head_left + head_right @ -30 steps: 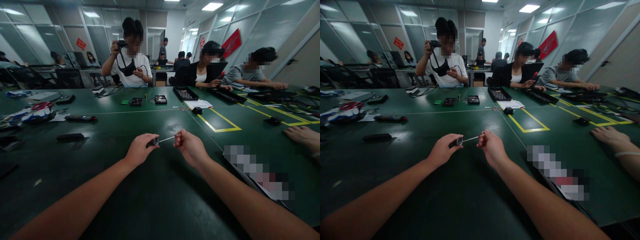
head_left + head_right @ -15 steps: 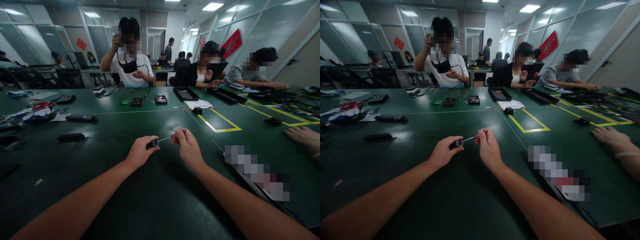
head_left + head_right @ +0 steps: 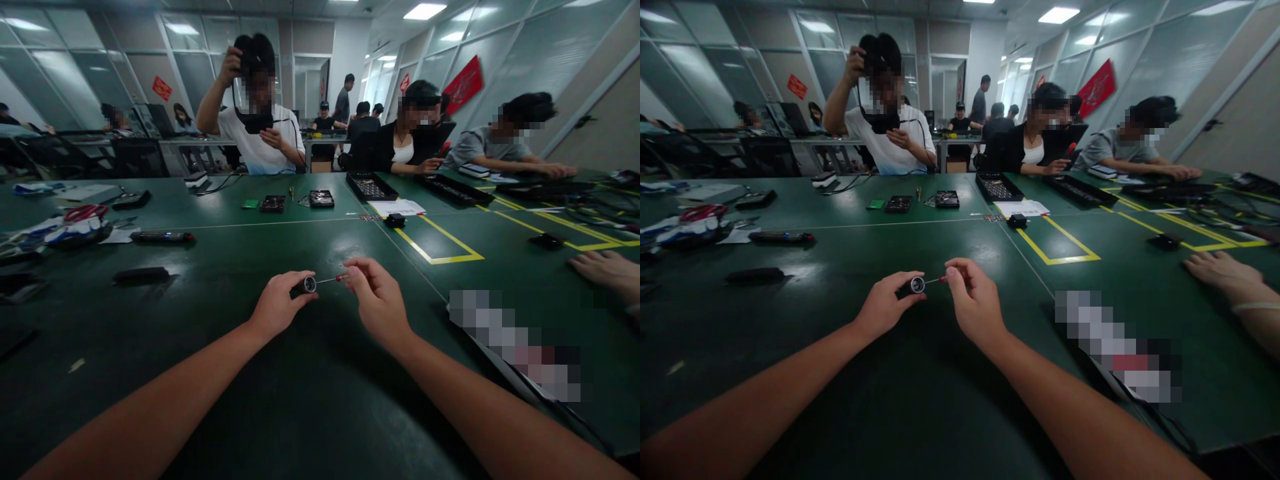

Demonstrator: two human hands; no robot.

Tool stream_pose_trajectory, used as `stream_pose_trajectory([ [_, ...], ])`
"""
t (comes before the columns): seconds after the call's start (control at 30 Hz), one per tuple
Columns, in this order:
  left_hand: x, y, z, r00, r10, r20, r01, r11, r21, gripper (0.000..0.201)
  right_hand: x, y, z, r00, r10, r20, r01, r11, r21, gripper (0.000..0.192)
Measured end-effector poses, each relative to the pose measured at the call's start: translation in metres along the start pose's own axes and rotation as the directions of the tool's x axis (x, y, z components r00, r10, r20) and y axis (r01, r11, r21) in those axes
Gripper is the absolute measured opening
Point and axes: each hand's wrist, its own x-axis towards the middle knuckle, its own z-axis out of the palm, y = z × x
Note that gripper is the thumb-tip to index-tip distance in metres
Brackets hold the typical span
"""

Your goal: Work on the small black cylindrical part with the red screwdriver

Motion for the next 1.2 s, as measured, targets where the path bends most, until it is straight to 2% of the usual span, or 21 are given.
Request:
stream_pose_trajectory([
  [0.2, -0.001, -0.002, 0.001, 1.000, -0.008, -0.010, 0.008, 1.000, 0.024, 0.040, 0.000, 0.007, 0.004, 1.000, 0.005, -0.003, -0.005, 1.000, 0.007, 0.023],
  [0.3, -0.001, -0.002, -0.001, 0.998, 0.041, -0.037, -0.040, 0.998, 0.043, 0.040, 0.005, 0.012, 0.006, 0.991, 0.124, -0.055, -0.114, 0.981, 0.157, 0.023],
  [0.37, 0.001, -0.001, -0.003, 0.993, 0.099, -0.057, -0.094, 0.993, 0.075, 0.040, 0.011, 0.017, 0.005, 0.950, 0.309, -0.049, -0.269, 0.887, 0.375, 0.023],
  [0.43, 0.004, -0.002, -0.004, 0.993, 0.105, -0.057, -0.099, 0.990, 0.102, 0.039, 0.017, 0.021, 0.004, 0.872, 0.485, 0.063, -0.441, 0.726, 0.528, 0.024],
  [0.5, 0.006, -0.005, -0.004, 0.998, 0.056, -0.029, -0.053, 0.993, 0.105, 0.039, 0.020, 0.025, 0.003, 0.841, 0.539, 0.057, -0.466, 0.665, 0.583, 0.023],
  [0.57, 0.006, -0.007, -0.004, 1.000, 0.018, -0.004, -0.017, 0.995, 0.098, 0.039, 0.021, 0.028, 0.003, 0.854, 0.520, 0.009, -0.427, 0.692, 0.582, 0.022],
  [0.67, 0.003, -0.008, -0.003, 1.000, 0.019, 0.012, -0.021, 0.994, 0.103, 0.039, 0.018, 0.029, 0.006, 0.899, 0.435, -0.043, -0.354, 0.782, 0.514, 0.024],
  [0.8, 0.001, -0.006, -0.003, 1.000, 0.022, 0.023, -0.024, 0.994, 0.107, 0.039, 0.013, 0.025, 0.006, 0.955, 0.280, -0.096, -0.228, 0.904, 0.362, 0.027],
  [0.9, 0.001, -0.005, -0.003, 0.999, 0.024, 0.024, -0.026, 0.994, 0.110, 0.039, 0.011, 0.018, 0.004, 0.984, 0.155, -0.093, -0.133, 0.969, 0.207, 0.026],
  [1.0, 0.001, -0.004, -0.004, 0.999, 0.036, 0.028, -0.039, 0.992, 0.120, 0.038, 0.009, 0.014, 0.003, 0.996, 0.064, -0.055, -0.061, 0.996, 0.062, 0.024],
  [1.2, 0.002, -0.005, -0.002, 0.999, 0.041, 0.035, -0.044, 0.994, 0.104, 0.040, 0.005, 0.012, 0.001, 1.000, 0.005, 0.019, -0.003, 0.997, -0.072, 0.022],
])
